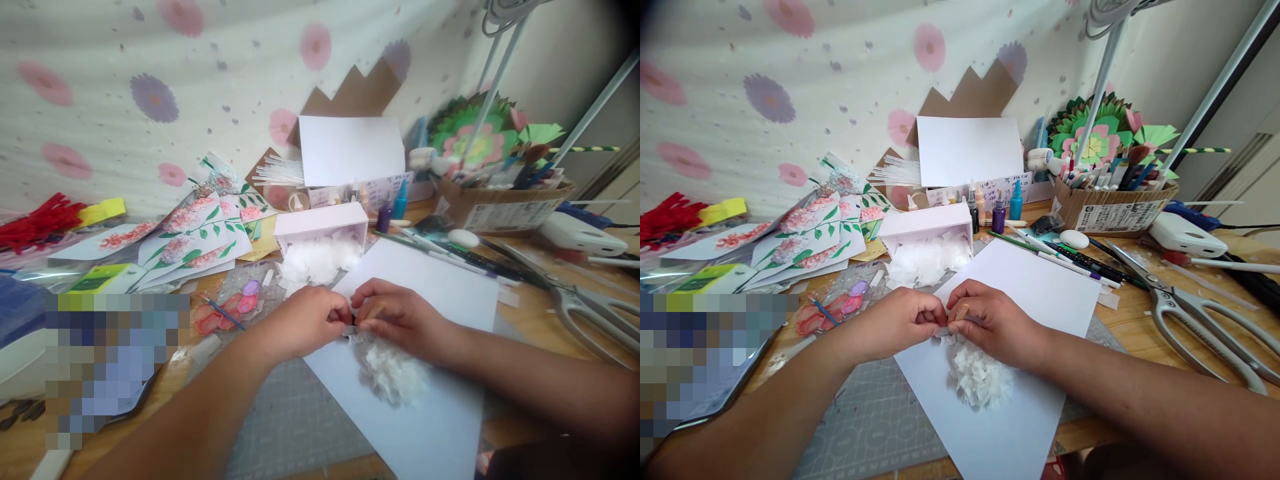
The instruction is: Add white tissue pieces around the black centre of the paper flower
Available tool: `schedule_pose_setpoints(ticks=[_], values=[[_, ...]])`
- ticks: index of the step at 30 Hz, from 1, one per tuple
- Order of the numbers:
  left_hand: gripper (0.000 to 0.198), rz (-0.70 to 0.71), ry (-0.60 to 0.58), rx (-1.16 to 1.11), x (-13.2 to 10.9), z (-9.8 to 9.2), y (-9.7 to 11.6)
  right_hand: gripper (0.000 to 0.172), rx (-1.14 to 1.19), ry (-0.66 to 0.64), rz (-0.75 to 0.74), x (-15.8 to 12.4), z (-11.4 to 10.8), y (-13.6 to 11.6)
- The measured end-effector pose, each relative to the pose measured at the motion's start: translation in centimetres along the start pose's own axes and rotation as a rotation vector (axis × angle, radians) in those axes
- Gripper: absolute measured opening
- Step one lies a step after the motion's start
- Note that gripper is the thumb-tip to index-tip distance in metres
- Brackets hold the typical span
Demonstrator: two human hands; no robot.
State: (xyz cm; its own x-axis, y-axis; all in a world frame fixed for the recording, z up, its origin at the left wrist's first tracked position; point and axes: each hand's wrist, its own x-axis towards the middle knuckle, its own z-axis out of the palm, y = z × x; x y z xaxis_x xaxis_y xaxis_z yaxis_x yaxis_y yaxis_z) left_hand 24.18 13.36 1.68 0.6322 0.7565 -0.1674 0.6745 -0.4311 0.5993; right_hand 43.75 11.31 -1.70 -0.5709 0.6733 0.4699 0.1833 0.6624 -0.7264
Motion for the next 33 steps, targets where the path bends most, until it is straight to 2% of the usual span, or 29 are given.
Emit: schedule_pose_setpoints(ticks=[7,11,13,17,19,24,29,33], values=[[0.025,0.052,-0.120,0.001,-0.5,-0.5,0.0,0.009,0.195,0.169,0.075,0.0,-0.2,0.7],[0.025,0.048,-0.162,0.005,-0.9,-1.5,0.0,0.011,0.226,0.095,0.064,0.0,0.1,0.6],[0.022,-0.013,-0.096,-0.014,-0.7,-2.0,-0.2,0.013,0.233,0.046,0.068,0.0,0.1,0.4],[0.015,-0.157,0.298,0.101,0.0,-2.9,-1.7,0.014,0.241,0.003,0.119,0.0,0.0,0.0],[0.011,-0.190,0.410,0.219,0.3,-3.1,-2.8,0.015,0.252,0.002,0.124,0.0,0.0,0.0],[0.010,-0.119,0.459,0.372,1.0,-2.4,-4.0,0.018,0.266,0.009,0.119,0.0,0.1,0.1],[0.023,0.011,0.485,0.483,2.2,-0.9,-3.7,0.018,0.259,0.012,0.132,0.1,0.1,0.1],[0.017,0.054,0.528,0.550,2.9,-0.3,-3.5,0.019,0.269,0.012,0.132,0.1,0.1,0.0]])
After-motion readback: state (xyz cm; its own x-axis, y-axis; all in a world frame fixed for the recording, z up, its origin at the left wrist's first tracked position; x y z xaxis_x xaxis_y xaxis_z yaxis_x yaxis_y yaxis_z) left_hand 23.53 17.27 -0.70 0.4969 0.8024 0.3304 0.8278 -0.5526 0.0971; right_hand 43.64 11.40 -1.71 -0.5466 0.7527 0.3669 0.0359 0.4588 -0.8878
